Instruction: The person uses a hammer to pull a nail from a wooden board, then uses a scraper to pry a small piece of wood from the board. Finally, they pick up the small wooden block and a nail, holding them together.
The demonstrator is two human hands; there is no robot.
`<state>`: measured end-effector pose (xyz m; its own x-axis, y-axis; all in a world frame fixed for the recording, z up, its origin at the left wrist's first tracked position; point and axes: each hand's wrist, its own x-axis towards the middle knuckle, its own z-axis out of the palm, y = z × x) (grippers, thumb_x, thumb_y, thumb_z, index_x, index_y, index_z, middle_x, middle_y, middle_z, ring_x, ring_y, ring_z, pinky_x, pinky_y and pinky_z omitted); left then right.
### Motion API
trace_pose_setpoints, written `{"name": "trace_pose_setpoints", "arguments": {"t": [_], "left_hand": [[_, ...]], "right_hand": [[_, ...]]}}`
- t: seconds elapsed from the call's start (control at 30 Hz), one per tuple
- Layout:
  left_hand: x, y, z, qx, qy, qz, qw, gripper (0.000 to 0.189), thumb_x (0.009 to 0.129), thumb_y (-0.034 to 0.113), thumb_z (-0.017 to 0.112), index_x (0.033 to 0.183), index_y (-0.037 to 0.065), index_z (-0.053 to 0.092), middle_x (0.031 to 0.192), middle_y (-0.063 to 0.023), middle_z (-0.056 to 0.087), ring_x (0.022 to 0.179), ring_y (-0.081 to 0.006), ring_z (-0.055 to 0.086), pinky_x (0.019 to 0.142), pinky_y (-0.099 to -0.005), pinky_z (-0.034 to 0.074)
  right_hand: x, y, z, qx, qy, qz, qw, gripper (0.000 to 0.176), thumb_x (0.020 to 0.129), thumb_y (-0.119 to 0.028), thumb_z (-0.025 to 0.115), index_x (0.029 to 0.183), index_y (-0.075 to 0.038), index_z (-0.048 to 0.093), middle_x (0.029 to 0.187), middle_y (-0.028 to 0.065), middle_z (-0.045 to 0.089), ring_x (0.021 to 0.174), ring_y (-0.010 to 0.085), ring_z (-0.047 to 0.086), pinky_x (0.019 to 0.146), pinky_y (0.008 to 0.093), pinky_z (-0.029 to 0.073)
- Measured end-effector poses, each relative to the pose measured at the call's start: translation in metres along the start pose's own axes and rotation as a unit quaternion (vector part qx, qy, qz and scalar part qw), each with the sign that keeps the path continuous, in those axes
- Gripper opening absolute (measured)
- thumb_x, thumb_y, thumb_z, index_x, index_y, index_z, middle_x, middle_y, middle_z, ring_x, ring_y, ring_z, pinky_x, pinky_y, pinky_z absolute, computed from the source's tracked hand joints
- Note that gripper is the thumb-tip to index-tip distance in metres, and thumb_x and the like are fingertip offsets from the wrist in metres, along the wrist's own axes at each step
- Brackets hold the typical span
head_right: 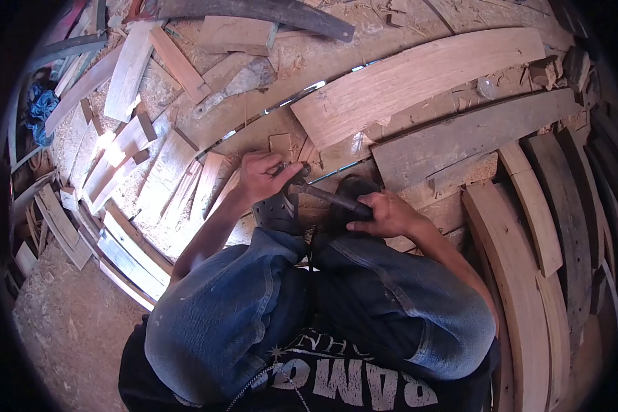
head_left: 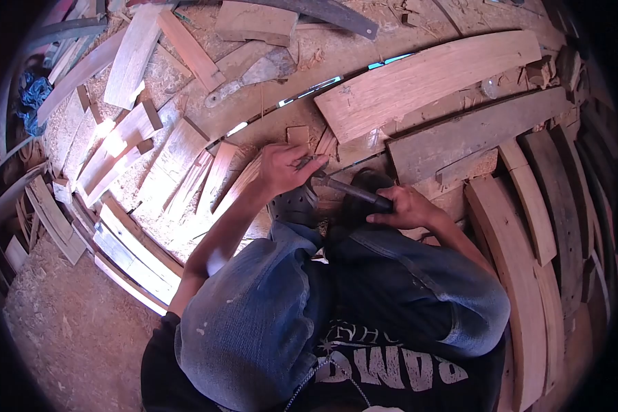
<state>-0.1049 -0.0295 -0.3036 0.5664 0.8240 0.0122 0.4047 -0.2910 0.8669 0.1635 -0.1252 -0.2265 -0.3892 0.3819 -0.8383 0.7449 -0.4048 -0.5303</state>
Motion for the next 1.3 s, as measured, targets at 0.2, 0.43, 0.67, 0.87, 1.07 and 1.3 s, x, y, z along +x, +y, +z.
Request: {"name": "trace_pose_setpoints", "arguments": {"t": [0.2,0.43,0.67,0.87,1.07,1.3], "left_hand": [[0.005,0.009,-0.005,-0.065,-0.024,0.062,0.996,0.034,0.074,0.024,0.074,0.059,0.004,0.052,0.049,-0.0065,0.039,0.044,-0.0225,0.042,0.045,-0.0336,0.030],[0.011,0.002,-0.010,-0.229,-0.031,0.089,0.969,0.022,0.078,0.011,0.053,0.061,0.001,0.045,0.054,-0.0105,0.041,0.046,-0.0273,0.040,0.047,-0.0362,0.032],[0.003,0.002,-0.013,-0.185,0.093,-0.003,0.978,0.031,0.088,0.014,0.042,0.061,0.003,0.036,0.056,-0.0044,0.035,0.049,-0.0169,0.030,0.050,-0.0317,0.022],[0.009,0.008,-0.030,-0.423,0.098,-0.100,0.895,0.037,0.102,0.020,0.037,0.067,0.006,0.039,0.063,-0.0031,0.035,0.060,-0.0136,0.036,0.054,-0.0281,0.027],[0.007,0.028,-0.027,-0.274,0.095,-0.165,0.943,0.044,0.105,0.037,0.029,0.078,0.005,0.042,0.069,-0.0019,0.038,0.062,-0.0115,0.036,0.059,-0.0254,0.033],[-0.001,0.000,-0.037,-0.164,0.082,-0.191,0.964,0.033,0.103,0.031,0.043,0.084,0.005,0.049,0.069,0.0010,0.041,0.060,-0.0088,0.039,0.055,-0.0237,0.034]], "right_hand": [[0.001,0.009,0.012,0.015,0.079,-0.055,0.995,0.047,0.076,-0.047,0.075,0.089,-0.004,0.061,0.079,0.0176,0.063,0.083,0.0357,0.064,0.078,0.0431,0.048],[0.004,-0.001,0.017,-0.020,0.073,-0.039,0.996,0.058,0.076,-0.056,0.071,0.101,-0.004,0.059,0.087,0.0213,0.064,0.091,0.0392,0.062,0.083,0.0456,0.047],[0.031,-0.017,0.046,-0.049,0.094,-0.020,0.994,0.056,0.085,-0.047,0.063,0.116,-0.001,0.055,0.103,0.0259,0.063,0.105,0.0416,0.059,0.092,0.0497,0.046],[0.044,-0.020,0.063,-0.031,0.165,-0.009,0.986,0.046,0.083,-0.040,0.065,0.106,-0.001,0.059,0.099,0.0259,0.064,0.096,0.0423,0.063,0.084,0.0507,0.051],[0.051,-0.013,0.060,0.001,0.182,0.006,0.983,0.042,0.081,-0.038,0.067,0.102,-0.002,0.063,0.098,0.0262,0.064,0.095,0.0426,0.063,0.086,0.0504,0.051],[0.055,-0.010,0.053,0.014,0.158,0.024,0.987,0.043,0.080,-0.037,0.068,0.104,-0.002,0.064,0.104,0.0268,0.063,0.102,0.0428,0.061,0.091,0.0498,0.049]]}}
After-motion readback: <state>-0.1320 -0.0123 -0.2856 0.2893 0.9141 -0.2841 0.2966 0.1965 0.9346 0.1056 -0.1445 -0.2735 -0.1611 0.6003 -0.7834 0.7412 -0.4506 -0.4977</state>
